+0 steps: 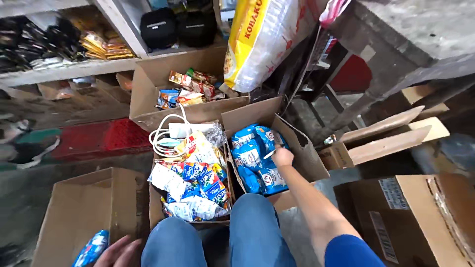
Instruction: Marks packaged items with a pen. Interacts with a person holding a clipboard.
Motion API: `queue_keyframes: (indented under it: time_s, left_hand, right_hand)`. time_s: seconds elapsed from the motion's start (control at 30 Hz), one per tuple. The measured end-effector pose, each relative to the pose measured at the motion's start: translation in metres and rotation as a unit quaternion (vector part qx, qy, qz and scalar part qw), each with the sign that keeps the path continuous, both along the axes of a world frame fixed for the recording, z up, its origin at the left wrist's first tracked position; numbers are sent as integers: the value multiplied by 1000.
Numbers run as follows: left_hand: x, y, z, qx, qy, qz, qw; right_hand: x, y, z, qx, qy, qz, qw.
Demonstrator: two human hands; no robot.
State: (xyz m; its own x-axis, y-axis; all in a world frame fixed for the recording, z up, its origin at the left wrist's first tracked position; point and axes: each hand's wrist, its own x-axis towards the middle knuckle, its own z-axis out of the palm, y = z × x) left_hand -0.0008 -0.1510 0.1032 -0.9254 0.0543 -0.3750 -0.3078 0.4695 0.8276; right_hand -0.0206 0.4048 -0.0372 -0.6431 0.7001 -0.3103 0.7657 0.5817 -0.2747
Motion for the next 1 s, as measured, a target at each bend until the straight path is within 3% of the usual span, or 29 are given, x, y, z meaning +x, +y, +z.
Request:
queue_keyframes:
  time_s: [0.13,0.2,0.33,0.4,0.57,0.67,0.77,0.87,1.0]
  left_hand:
    - [4,77,-4,-34,125,-206,970]
    - [14,129,11,9,113,-268,957]
    - [39,186,31,245,114,-327,906]
    - [52,182,33,383,116,-322,858]
    - [93,145,26,433,-64,-267,858]
    - [107,134,-7,440,-195,-225,847]
    - [98,131,-24,382,-297,-154,861]
    - [82,137,-15,275,-289,-156,904]
    - [58,151,2,221,-170,-134,951]
  right_hand:
    - [25,-31,97,64,139,77,985]
    - [58,-73,147,123,251,146,949]
    - [121,-184,222,267,450,277,806]
    - [142,-230,244,278,478,312,773]
    - [161,-277,240,226,415,395,788]
    - [182,-270,232,166,408,396,806]
    - [194,-246,197,128,375,362,844]
    - [212,-238,159,70,307,336,887]
    - [230,-245,153,122,278,328,895]
